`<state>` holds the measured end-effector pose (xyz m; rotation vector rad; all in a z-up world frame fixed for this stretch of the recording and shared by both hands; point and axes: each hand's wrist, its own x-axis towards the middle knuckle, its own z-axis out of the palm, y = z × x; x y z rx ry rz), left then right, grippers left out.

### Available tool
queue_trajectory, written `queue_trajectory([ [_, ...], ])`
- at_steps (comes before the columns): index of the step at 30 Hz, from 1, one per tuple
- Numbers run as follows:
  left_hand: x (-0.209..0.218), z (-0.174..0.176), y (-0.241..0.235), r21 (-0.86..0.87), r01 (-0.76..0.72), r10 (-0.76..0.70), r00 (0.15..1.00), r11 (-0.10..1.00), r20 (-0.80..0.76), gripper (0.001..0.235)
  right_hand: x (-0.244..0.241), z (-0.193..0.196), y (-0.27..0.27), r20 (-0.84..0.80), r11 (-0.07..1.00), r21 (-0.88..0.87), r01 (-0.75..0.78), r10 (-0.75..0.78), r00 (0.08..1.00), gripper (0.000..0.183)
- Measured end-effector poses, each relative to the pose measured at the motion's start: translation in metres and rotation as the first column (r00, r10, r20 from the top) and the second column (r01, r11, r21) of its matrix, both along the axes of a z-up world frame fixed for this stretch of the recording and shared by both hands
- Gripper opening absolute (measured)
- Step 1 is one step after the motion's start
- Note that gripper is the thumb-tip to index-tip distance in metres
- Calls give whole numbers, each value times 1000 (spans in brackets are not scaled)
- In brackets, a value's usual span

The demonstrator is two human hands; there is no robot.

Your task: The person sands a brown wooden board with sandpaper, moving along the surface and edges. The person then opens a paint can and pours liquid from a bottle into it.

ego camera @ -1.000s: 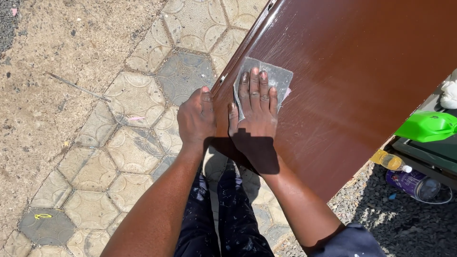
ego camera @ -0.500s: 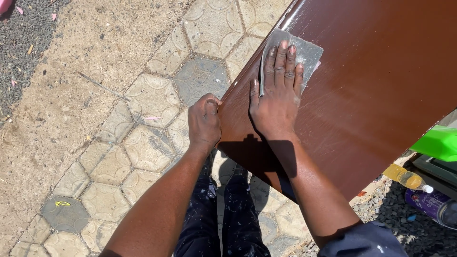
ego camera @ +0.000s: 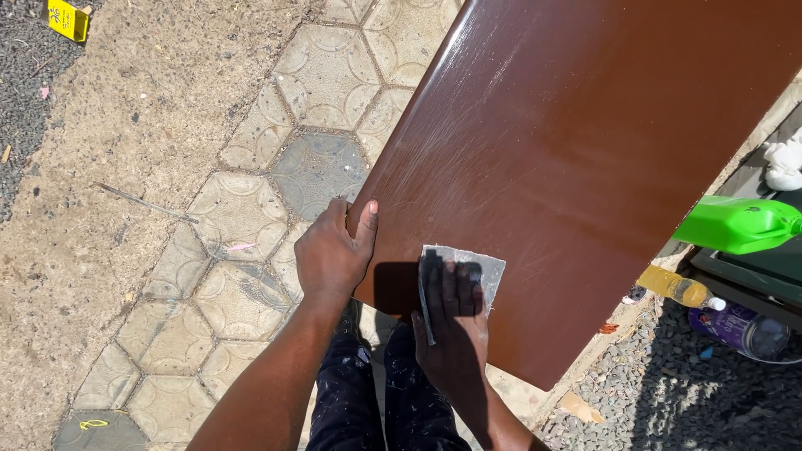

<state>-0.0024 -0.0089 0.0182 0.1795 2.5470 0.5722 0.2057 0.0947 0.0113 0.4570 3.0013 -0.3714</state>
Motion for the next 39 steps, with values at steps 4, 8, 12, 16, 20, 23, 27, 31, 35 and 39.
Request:
queue_trajectory([
  [4, 2, -5, 3, -33, 28, -29, 999, 999, -26, 64, -51, -12, 56, 33, 981, 12, 193, -194, 981, 60],
  [8, -1, 9, 5, 63, 183, -172, 973, 981, -150, 73, -41, 9, 36, 91, 944, -79, 320, -313, 945, 67],
  [12, 0, 4, 5, 54, 195, -185, 972, 979, -147, 72, 28, -13, 20, 95, 995, -43, 87, -82, 992, 70],
  [16, 1, -6, 3, 12, 191, -187, 972, 982, -142, 72, -53, 0, 104, 229, 888, 40, 458, -454, 861, 72],
  [20, -1, -3, 8, 85, 164, -149, 976, 983, -161, 65, -1, 0, 67, 278, 878, 106, 467, -477, 833, 73],
  [23, -2, 0, 8, 108, 120, -102, 982, 987, -161, 63, 50, -20, 47, 255, 921, 138, 364, -389, 885, 76],
  [27, -2, 5, 9, 79, 58, -53, 997, 995, -64, 62, -33, 11, 113, 47, 790, -22, 613, -611, 790, 81],
  [31, 0, 3, 10, 72, 84, -78, 993, 994, -89, 62, -41, 18, 111, -22, 788, -17, 616, -616, 788, 68],
  [35, -1, 2, 8, 47, 93, -91, 995, 995, -43, 56, 26, 15, 47, 80, 845, -16, 534, -531, 843, 69],
  [39, -7, 3, 5, 61, 72, -76, 995, 996, 68, 53, 35, 5, 76, -231, 369, -60, 928, -909, 346, 68],
])
